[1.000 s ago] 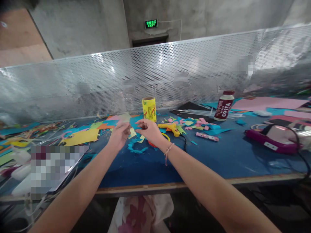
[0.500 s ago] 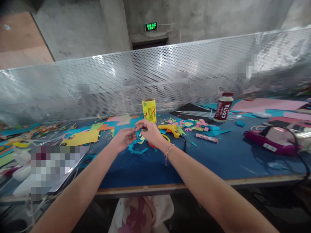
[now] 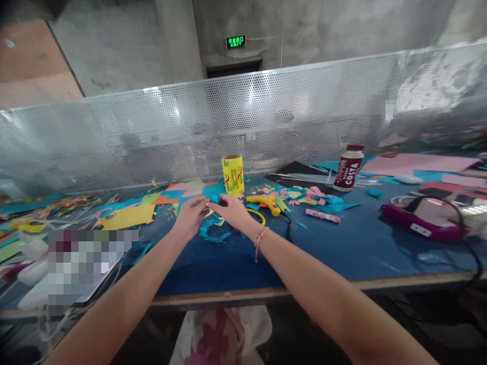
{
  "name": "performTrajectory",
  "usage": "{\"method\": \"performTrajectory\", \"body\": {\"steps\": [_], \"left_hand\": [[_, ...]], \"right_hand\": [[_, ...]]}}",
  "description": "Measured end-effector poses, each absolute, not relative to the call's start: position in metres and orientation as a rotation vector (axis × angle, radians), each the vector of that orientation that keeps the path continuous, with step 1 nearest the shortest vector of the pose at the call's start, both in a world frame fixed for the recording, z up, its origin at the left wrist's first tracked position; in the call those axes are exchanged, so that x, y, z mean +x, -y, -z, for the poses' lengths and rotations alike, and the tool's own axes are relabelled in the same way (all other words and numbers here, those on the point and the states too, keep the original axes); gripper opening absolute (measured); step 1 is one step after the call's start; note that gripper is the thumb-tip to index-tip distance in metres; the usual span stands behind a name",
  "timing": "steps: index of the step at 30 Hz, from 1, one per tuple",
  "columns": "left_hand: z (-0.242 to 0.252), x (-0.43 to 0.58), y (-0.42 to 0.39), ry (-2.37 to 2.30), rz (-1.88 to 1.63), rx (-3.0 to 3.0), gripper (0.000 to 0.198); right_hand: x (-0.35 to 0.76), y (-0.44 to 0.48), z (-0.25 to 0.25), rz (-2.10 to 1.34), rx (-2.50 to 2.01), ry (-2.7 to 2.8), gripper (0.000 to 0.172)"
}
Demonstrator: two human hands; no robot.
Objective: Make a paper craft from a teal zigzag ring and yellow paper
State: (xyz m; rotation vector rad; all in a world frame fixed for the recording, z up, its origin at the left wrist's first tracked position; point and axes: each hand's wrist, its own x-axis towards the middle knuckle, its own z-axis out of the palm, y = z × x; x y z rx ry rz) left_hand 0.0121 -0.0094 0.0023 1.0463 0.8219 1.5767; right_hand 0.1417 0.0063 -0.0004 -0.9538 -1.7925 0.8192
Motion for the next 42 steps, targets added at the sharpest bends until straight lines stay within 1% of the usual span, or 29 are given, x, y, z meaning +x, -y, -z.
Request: {"method": "performTrajectory", "body": {"steps": [11,15,19,26,33,38,42], "left_hand": [[-0.002,0.012,0.01,-0.747,-1.513,0.975,0.02],[0.0,0.011,0.009,-0.748,-1.537,1.063,0.022],[0.002,0.011,0.009,-0.831,-1.6,1.187,0.024],[0.003,0.009,0.009,-0.997,-1.705,1.218,0.024],[0.003,0.007,0.008,-1.166,-1.716,1.381,0.024],[0.001,-0.014,-0.008,-1.285,-1.914,1.318,0.027],[0.0,-0.019,-0.011,-1.391,-1.854,1.461,0.023]], "right_hand": [[0.142,-0.004,-0.004,-0.767,-0.941,1.813,0.027],[0.143,-0.006,-0.001,-0.816,-0.902,1.807,0.025],[0.142,-0.006,-0.002,-0.886,-0.885,1.782,0.027],[0.141,-0.007,-0.003,-1.045,-0.868,1.729,0.034],[0.142,-0.008,-0.004,-1.009,-0.906,1.793,0.031],[0.147,-0.005,-0.005,-0.962,-0.958,1.883,0.023],[0.148,-0.008,-0.003,-0.942,-0.949,1.797,0.024]]}}
